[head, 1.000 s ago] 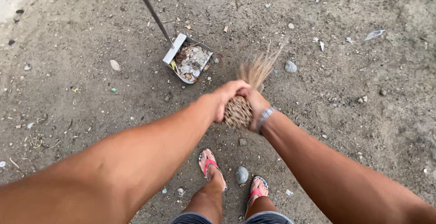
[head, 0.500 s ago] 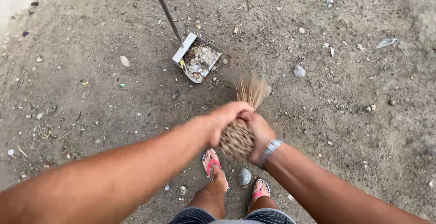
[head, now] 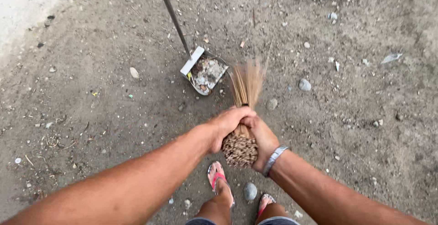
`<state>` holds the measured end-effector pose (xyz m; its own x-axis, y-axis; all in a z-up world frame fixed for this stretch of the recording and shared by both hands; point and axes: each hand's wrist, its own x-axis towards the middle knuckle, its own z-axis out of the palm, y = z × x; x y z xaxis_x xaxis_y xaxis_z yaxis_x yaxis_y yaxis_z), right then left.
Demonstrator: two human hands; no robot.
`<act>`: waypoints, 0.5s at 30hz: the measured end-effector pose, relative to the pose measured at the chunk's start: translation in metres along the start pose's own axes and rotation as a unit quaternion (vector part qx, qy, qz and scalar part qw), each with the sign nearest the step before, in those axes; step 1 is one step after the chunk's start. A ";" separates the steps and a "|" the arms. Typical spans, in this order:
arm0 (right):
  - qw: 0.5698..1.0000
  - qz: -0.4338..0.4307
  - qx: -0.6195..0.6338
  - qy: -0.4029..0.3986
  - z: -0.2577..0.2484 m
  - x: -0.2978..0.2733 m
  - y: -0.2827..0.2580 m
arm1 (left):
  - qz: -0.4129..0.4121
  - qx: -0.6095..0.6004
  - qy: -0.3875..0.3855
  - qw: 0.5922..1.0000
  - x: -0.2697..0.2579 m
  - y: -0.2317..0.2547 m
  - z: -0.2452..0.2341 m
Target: The person sweeps dirt and debris across the ground using a handheld broom made of sticks.
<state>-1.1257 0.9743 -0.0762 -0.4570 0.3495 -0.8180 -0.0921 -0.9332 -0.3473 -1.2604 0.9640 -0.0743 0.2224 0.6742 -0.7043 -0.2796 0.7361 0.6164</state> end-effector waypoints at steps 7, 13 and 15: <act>0.995 0.082 -0.026 -0.054 0.012 0.078 -0.012 | -0.173 -0.074 0.024 0.982 0.034 0.011 -0.044; 0.998 0.035 -0.030 -0.033 -0.003 0.037 -0.063 | -0.092 -0.041 0.044 0.994 0.029 0.059 0.001; 1.000 0.017 -0.023 -0.008 -0.010 0.027 -0.088 | -0.047 -0.027 0.045 0.998 0.043 0.076 0.020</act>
<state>-1.1216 1.0665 -0.0723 -0.4739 0.3163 -0.8218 -0.0355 -0.9394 -0.3411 -1.2528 1.0501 -0.0508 0.1653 0.5925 -0.7885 -0.3117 0.7899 0.5282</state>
